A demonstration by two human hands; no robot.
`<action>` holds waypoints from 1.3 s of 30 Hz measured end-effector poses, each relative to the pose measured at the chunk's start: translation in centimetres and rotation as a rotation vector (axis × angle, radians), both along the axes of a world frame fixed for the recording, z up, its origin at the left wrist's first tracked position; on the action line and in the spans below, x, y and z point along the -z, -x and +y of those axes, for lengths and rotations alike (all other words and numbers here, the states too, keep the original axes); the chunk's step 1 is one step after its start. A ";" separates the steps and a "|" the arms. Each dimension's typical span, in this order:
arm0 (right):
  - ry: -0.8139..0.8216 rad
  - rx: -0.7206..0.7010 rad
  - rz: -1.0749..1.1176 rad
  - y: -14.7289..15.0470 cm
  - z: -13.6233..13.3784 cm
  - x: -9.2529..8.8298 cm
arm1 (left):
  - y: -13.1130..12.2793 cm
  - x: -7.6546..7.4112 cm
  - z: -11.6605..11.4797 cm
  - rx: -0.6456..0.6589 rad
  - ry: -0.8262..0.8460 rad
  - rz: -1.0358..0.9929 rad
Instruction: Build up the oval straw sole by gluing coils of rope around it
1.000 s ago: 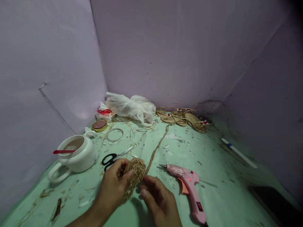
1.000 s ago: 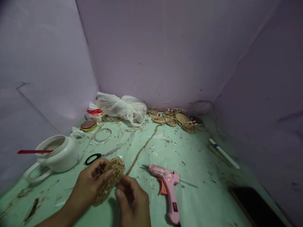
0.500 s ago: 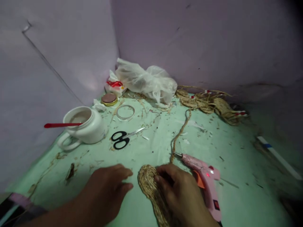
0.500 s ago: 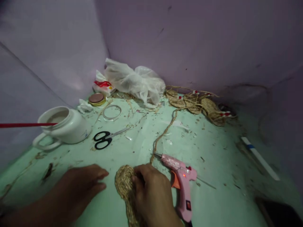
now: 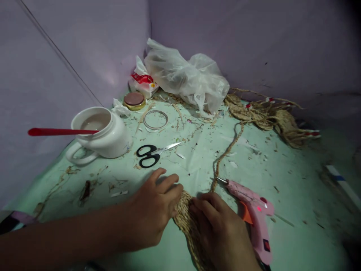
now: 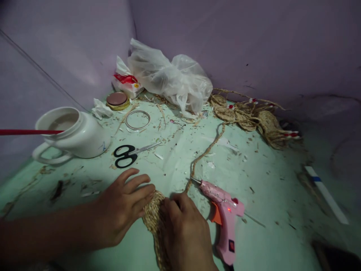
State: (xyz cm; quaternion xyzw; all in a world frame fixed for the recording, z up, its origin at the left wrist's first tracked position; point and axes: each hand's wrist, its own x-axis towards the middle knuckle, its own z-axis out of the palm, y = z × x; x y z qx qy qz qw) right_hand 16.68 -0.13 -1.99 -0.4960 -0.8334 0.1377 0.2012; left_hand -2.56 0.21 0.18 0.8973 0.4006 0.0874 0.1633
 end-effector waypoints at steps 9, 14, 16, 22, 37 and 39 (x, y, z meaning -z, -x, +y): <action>0.006 0.006 -0.004 -0.1 0.0 -0.2 | 1.9 -1.1 2.3 -0.393 -0.002 -0.436; 0.019 0.005 0.055 0.0 0.0 -0.1 | 0.0 -0.8 1.0 -0.055 0.141 -0.143; 0.027 -0.002 0.083 0.0 0.0 -0.1 | -0.4 -0.5 1.2 -0.045 0.168 -0.111; 0.008 0.011 0.081 0.0 0.0 -0.4 | 0.2 0.0 1.3 -0.099 0.208 -0.179; 0.025 0.038 0.080 0.5 -0.1 -0.6 | -0.4 -0.6 -0.1 -0.755 0.278 -0.046; 0.023 0.033 0.086 0.5 -0.1 -0.5 | -0.7 -0.2 -0.4 -0.706 0.264 0.043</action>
